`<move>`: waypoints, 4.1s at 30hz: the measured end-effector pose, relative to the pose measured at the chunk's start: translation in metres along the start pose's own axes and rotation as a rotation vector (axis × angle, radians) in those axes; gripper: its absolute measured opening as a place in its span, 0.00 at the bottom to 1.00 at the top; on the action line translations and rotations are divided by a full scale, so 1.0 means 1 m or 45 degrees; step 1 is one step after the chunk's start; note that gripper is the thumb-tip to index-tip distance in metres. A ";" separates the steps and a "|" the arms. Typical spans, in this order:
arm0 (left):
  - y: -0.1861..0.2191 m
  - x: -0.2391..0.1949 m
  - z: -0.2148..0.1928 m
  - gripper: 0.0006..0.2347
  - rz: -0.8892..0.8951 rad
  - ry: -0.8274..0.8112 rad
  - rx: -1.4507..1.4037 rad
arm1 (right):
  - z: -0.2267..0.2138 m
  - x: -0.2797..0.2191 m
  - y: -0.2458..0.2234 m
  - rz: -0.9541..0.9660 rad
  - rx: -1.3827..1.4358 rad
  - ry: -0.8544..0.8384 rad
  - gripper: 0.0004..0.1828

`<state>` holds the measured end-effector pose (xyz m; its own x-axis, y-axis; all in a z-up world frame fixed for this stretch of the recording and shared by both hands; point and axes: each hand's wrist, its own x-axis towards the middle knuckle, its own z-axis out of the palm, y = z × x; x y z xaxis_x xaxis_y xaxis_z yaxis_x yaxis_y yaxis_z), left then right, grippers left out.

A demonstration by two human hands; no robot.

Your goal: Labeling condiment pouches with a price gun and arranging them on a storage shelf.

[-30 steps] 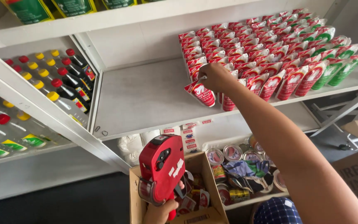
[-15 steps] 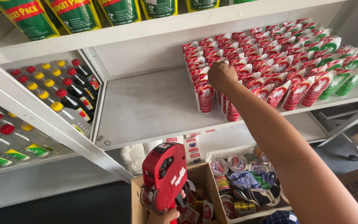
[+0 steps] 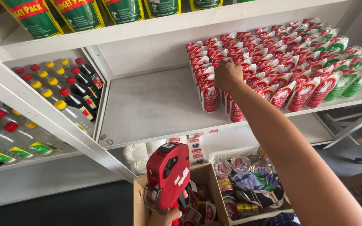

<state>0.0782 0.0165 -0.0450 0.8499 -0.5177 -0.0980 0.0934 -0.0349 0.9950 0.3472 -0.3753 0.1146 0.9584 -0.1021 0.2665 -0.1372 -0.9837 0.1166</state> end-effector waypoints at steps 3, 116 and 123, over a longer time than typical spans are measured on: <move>0.006 -0.003 0.001 0.32 0.001 0.028 -0.013 | -0.007 -0.005 -0.004 0.020 -0.007 0.031 0.16; 0.011 0.010 0.081 0.20 0.389 0.536 0.437 | 0.061 -0.382 -0.120 0.471 2.787 -0.543 0.14; 0.018 0.009 0.081 0.18 0.422 0.517 0.461 | 0.059 -0.376 -0.107 0.556 2.841 -0.636 0.21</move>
<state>0.0458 -0.0581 -0.0266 0.9392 -0.1877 0.2874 -0.3290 -0.2525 0.9100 0.0164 -0.2406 -0.0541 0.9709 0.0510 -0.2341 -0.2224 0.5555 -0.8013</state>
